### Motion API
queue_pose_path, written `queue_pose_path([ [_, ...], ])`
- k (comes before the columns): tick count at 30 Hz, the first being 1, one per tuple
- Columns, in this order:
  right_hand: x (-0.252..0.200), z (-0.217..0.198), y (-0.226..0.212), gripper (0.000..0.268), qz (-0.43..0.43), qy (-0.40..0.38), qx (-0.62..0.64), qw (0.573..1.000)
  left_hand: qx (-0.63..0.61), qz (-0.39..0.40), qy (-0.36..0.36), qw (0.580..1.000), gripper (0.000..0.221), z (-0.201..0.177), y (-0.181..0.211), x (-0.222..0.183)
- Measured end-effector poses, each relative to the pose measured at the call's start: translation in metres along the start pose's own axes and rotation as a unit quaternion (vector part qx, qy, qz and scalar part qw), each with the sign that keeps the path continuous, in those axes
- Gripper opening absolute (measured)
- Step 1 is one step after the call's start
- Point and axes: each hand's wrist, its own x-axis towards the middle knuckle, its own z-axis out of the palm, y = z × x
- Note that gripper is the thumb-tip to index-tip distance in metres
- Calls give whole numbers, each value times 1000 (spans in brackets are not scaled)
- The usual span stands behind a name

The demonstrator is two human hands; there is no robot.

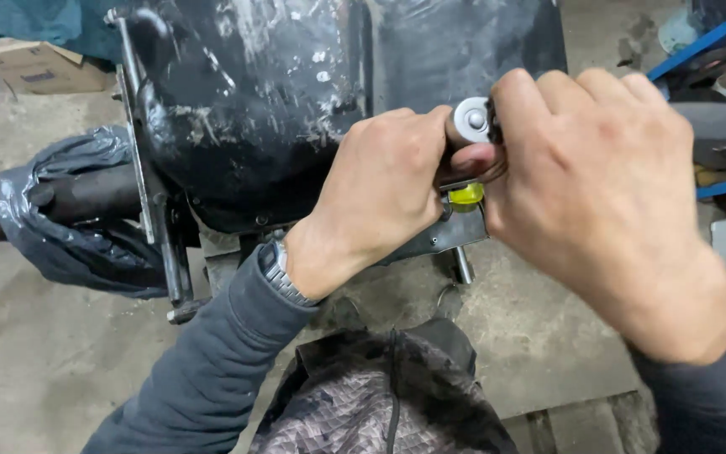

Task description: Tightening bolts on an engine oil pan using a ratchet

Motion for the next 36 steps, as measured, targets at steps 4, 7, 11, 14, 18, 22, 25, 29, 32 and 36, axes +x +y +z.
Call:
queue_pose_path([
  [4,24,-11,25,30,-184,-1,-66,981,29,-3,-3,1000,23,5,-6,3],
  [7,32,-5,39,40,-260,37,-104,959,26,14,-8,1000,20,7,-8,-1],
  [11,27,16,45,28,-288,74,-69,952,24,43,8,999,16,5,-6,-1],
  [14,21,31,39,15,-243,81,-38,966,27,47,8,998,21,6,-5,-1],
  [18,13,42,26,16,-212,118,6,970,19,21,7,1000,20,3,0,-4],
  [22,-1,34,9,22,-105,118,3,987,23,10,-6,1000,26,4,0,-1],
  [25,-4,33,4,24,-71,114,-5,991,20,10,-4,1000,24,5,0,-2],
  [29,-6,33,2,22,-55,122,18,991,21,13,1,1000,20,6,2,-2],
  [32,-12,17,-17,21,14,76,-29,997,15,-2,1,1000,15,7,4,-1],
  [36,-13,15,-24,16,36,74,-81,993,15,-3,5,1000,13,3,5,-4],
])
